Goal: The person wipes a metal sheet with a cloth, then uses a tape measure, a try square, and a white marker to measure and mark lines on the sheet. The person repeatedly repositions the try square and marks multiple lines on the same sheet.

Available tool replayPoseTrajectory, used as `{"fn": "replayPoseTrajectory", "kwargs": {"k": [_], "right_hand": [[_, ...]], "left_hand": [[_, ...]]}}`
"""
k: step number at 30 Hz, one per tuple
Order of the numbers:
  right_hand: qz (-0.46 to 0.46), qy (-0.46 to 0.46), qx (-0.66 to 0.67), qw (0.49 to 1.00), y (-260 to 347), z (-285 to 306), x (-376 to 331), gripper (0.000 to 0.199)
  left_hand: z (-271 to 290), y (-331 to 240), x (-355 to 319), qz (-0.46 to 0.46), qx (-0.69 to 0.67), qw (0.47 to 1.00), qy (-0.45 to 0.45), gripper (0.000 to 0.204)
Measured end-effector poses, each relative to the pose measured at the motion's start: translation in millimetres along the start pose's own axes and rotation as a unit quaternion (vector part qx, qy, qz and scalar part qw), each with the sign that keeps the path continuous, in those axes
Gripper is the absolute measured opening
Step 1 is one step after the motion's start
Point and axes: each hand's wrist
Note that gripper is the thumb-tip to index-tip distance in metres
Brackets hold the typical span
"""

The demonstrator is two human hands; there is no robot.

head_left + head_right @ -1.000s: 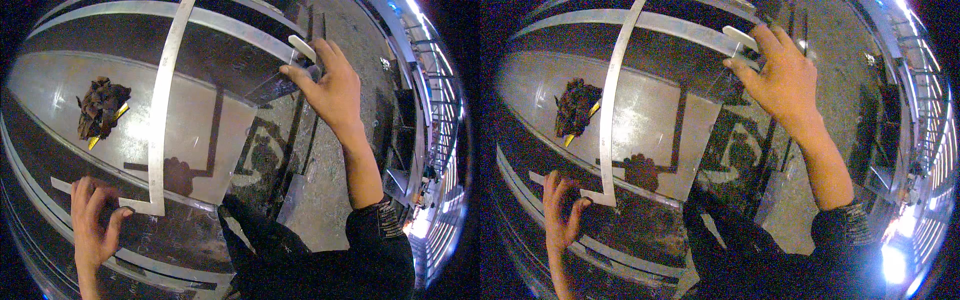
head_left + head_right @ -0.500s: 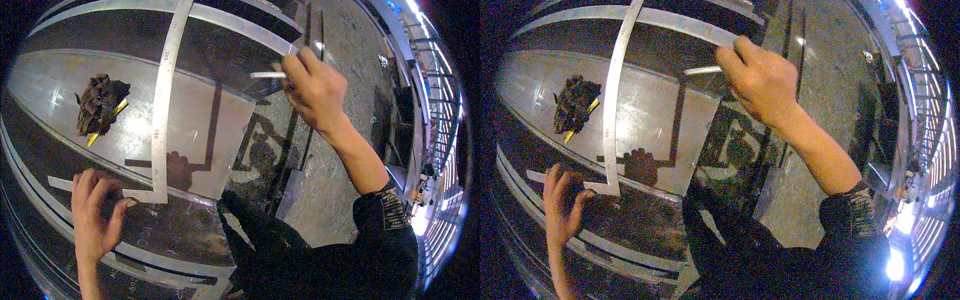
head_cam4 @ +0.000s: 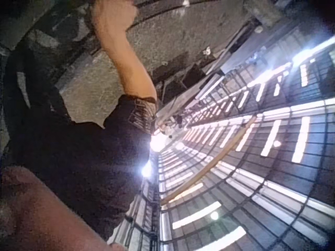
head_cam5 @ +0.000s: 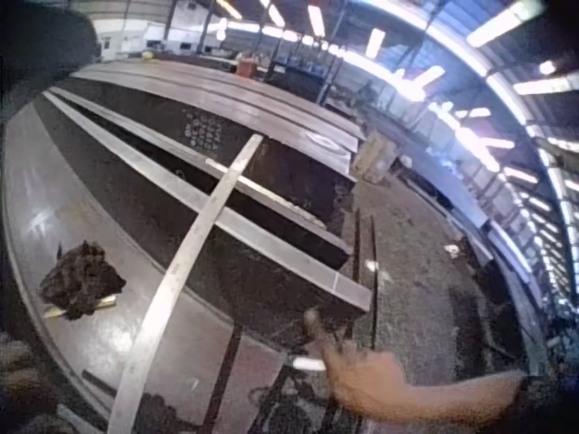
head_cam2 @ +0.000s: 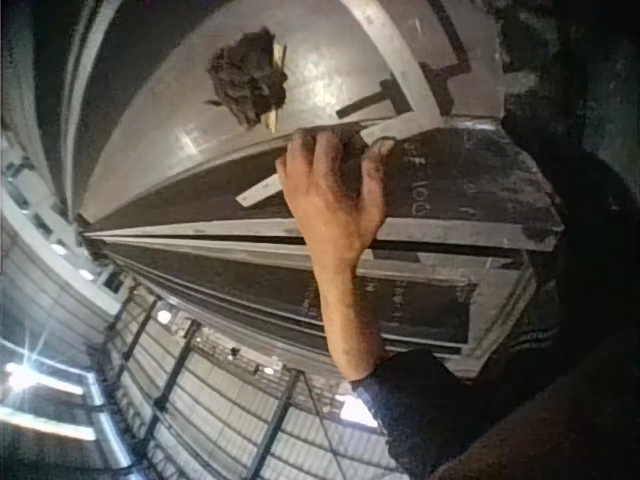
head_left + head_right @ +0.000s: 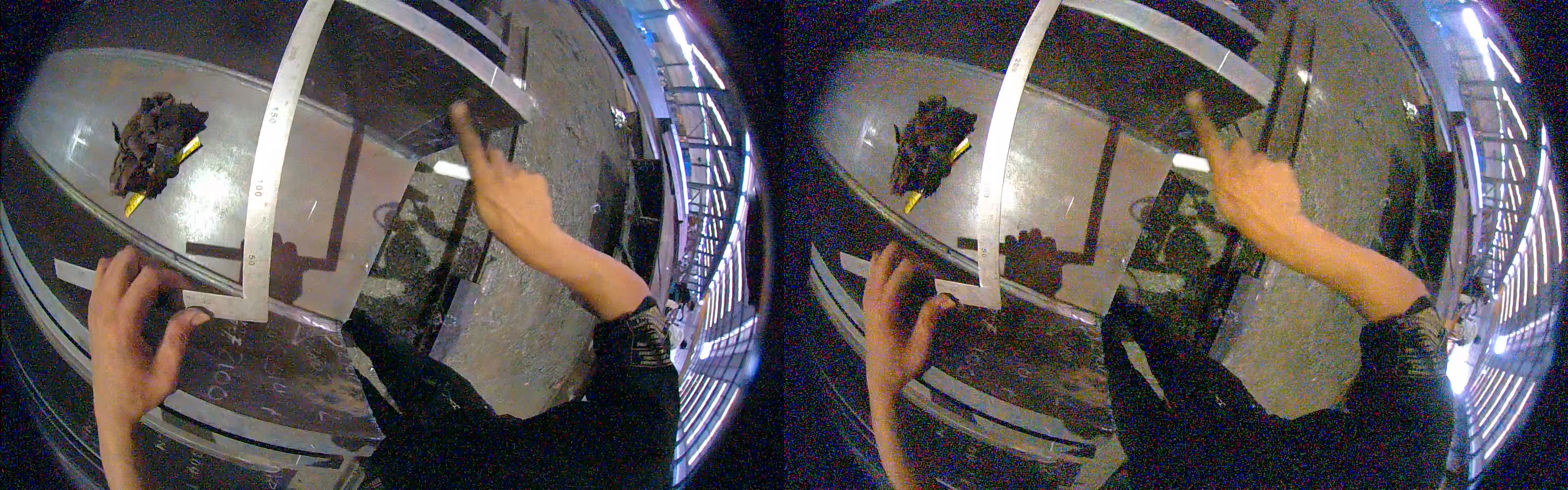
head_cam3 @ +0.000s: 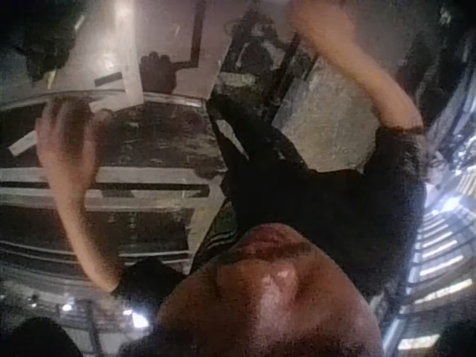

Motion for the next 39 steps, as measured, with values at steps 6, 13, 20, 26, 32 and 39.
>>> {"fn": "replayPoseTrajectory", "kwargs": {"k": [6, 13, 20, 26, 32, 39], "right_hand": [[-0.011, -0.022, -0.012, 1.000, 4.1, -20.3, 8.1, 0.082], [-0.051, 0.026, 0.028, 0.998, 17.7, -31.7, 16.3, 0.082], [-0.011, -0.023, -0.011, 1.000, 28.3, -63.7, 26.0, 0.082], [0.026, -0.016, -0.033, 0.999, 26.1, -100.3, 32.0, 0.080], [0.050, -0.029, 0.006, 0.998, 28.2, -96.2, 42.1, 0.081], [0.024, 0.001, 0.021, 0.999, 21.1, -93.0, 29.2, 0.078]], "left_hand": [[-0.3, -0.6, 5.1, -0.011, -0.011, 1.000, 0.012, 0.032], [-0.4, -0.3, 0.1, 0.000, 0.005, 1.000, 0.006, 0.033], [-2.4, 1.0, -1.6, 0.000, -0.026, 1.000, 0.003, 0.033], [-2.1, 2.6, 1.1, 0.008, -0.029, 0.999, 0.019, 0.033], [-3.3, 4.1, -0.4, -0.003, -0.015, 1.000, 0.010, 0.033], [0.9, -2.3, 3.8, 0.028, -0.041, 0.998, 0.045, 0.032]]}}
Point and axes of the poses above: each hand's wrist, its own x-axis towards the middle knuckle, its own z-axis out of the back of the hand, y = z × x, and after that the axes turned 7 degrees about z, right-handed
